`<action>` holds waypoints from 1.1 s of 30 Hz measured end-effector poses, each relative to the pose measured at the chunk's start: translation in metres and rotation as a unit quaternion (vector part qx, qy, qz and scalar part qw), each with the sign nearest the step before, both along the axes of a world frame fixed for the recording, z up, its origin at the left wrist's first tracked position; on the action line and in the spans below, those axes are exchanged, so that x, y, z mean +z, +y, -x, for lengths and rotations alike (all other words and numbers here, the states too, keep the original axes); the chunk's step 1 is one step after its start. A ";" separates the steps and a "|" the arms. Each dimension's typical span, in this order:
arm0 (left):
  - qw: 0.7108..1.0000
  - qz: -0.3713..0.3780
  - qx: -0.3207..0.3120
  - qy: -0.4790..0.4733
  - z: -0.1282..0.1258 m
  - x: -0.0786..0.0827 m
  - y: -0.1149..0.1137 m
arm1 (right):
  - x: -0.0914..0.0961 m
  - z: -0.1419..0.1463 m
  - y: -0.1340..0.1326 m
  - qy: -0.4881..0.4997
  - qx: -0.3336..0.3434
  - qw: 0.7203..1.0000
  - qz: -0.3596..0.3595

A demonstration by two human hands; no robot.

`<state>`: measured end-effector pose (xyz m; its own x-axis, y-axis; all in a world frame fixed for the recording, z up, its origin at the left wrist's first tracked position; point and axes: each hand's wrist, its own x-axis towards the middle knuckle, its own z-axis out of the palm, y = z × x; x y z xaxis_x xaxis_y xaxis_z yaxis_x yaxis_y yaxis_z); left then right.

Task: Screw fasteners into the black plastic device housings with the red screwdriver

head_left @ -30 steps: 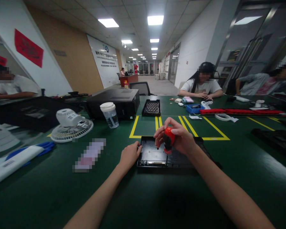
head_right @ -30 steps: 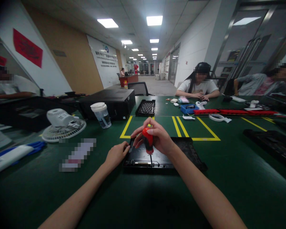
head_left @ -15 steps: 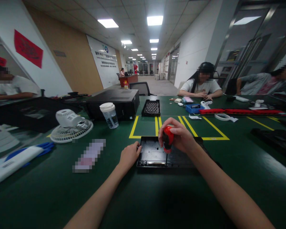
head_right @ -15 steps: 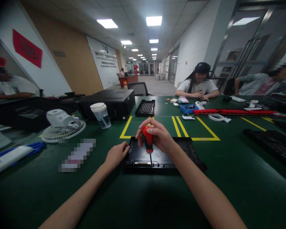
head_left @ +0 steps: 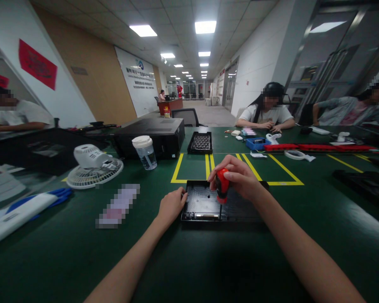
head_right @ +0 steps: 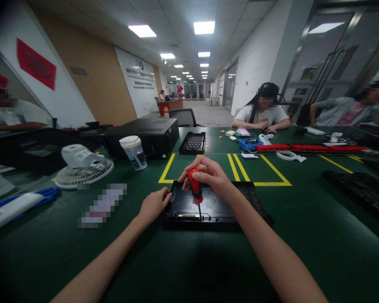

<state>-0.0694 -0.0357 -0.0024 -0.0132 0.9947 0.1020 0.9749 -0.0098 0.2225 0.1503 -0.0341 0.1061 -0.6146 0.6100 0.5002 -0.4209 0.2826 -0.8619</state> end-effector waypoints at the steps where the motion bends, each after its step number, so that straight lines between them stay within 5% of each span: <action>1: 1.000 0.001 0.000 0.001 0.000 0.000 0.000 | 0.000 -0.001 0.000 -0.005 -0.003 1.000 -0.008; 23: 1.000 0.009 0.001 -0.011 -0.003 0.003 -0.002 | 0.011 -0.013 -0.006 -0.078 -0.124 0.986 -0.083; 33: 1.000 -0.005 -0.005 0.000 0.000 -0.002 0.000 | 0.009 -0.012 -0.007 -0.132 -0.211 0.955 -0.159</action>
